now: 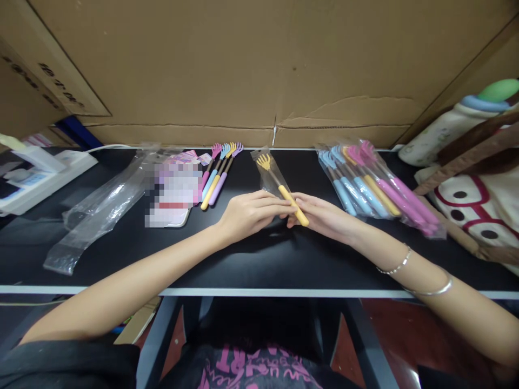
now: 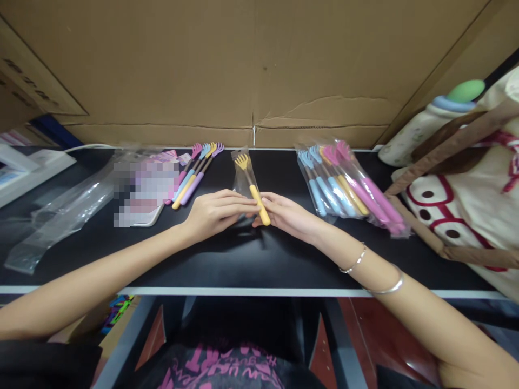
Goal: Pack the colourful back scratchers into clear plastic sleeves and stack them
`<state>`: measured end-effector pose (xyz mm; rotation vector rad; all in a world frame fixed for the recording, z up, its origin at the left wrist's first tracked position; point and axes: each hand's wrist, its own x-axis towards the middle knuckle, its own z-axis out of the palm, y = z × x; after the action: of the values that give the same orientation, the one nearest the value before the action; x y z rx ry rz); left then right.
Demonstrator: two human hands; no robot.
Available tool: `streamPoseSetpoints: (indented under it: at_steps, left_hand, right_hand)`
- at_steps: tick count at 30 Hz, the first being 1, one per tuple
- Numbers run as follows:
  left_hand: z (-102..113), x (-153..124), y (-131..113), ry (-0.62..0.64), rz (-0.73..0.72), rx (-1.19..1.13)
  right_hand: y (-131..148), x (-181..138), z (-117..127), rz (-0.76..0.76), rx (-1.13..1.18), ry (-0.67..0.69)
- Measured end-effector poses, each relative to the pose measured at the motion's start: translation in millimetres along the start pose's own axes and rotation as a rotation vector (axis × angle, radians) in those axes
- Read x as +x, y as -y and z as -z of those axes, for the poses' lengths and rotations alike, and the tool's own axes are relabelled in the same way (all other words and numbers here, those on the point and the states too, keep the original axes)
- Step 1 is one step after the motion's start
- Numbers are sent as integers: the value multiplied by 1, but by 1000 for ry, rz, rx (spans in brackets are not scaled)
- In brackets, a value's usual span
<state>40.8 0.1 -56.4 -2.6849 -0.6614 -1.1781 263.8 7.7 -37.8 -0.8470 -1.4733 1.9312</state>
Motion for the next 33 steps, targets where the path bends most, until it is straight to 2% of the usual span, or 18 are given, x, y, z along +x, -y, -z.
streamPoseSetpoints:
  at_steps: [6, 12, 22, 33]
  left_hand:
    - [0, -1, 1, 0, -14, 43]
    - [0, -1, 1, 43, -2, 60]
    - [-2, -2, 3, 34, 5, -13]
    - [1, -1, 4, 11, -11, 0]
  right_hand:
    - [-1, 0, -1, -7, 97, -20]
    - [-1, 0, -2, -38, 79, -93]
    - [-1, 0, -3, 1, 76, 3]
    - [2, -3, -5, -17, 22, 12]
